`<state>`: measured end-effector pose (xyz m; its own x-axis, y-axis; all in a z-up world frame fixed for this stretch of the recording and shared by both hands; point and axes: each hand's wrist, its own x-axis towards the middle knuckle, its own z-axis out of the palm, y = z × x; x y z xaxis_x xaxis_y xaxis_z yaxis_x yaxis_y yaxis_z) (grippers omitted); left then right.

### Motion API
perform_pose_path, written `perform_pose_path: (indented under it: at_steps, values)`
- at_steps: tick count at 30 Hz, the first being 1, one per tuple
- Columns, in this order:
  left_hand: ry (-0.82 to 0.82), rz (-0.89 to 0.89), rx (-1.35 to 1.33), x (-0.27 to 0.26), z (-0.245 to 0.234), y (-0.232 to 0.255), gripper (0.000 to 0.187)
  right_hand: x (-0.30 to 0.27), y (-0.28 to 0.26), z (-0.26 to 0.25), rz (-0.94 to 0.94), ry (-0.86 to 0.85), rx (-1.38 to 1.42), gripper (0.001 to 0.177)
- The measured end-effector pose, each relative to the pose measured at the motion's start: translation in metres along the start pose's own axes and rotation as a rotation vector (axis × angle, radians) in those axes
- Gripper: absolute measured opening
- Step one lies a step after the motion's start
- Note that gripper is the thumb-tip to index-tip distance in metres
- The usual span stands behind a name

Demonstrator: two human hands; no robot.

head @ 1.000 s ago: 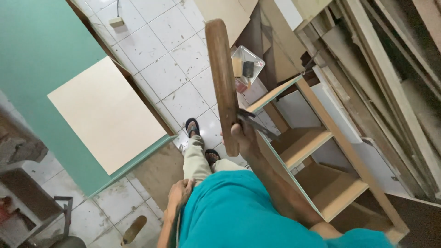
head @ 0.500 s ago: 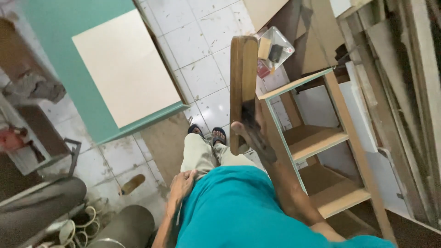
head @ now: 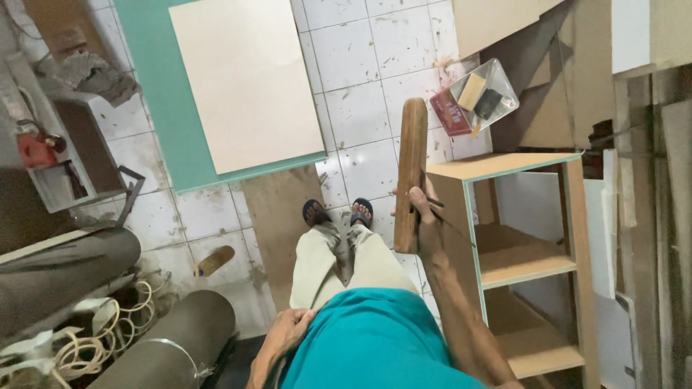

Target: The person sands the edges and surfaces of a teal cabinet and a separate light-colored wooden panel using a sanding block. They then retrieve a wooden plank and sand its edges before placing it on the cabinet.

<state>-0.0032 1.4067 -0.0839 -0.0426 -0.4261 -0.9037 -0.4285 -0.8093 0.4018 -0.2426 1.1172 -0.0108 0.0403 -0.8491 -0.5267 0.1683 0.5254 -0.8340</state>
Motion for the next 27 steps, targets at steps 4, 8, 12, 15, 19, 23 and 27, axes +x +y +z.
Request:
perform_pose_path:
  at_steps: [4,8,12,15,19,23,27]
  values:
    - [-0.212,-0.176,0.116,0.024,-0.037,0.003,0.05,0.033,0.033,0.012,0.065,0.007,-0.068,0.069]
    - [-0.02,0.078,0.349,0.109,-0.031,0.006,0.044,0.08,0.109,0.017,0.183,0.126,-0.045,0.054]
    - [-0.234,0.011,0.191,0.177,0.018,0.051,0.052,0.107,0.157,0.01,0.368,0.223,-0.033,0.056]
    - [-0.394,0.287,0.155,0.206,0.034,0.045,0.043,0.12,0.175,-0.001,0.383,0.254,-0.031,0.054]
    - [-0.61,0.276,-0.099,0.18,0.009,0.049,0.037,0.109,0.17,-0.01,0.394,0.313,-0.06,0.047]
    - [-0.797,0.206,0.002,0.195,-0.016,0.079,0.031,0.117,0.155,-0.006,0.363,0.275,-0.259,0.081]
    - [-0.472,0.547,0.161,0.305,-0.042,0.046,0.052,0.172,0.223,-0.01,0.32,0.386,-0.232,0.052]
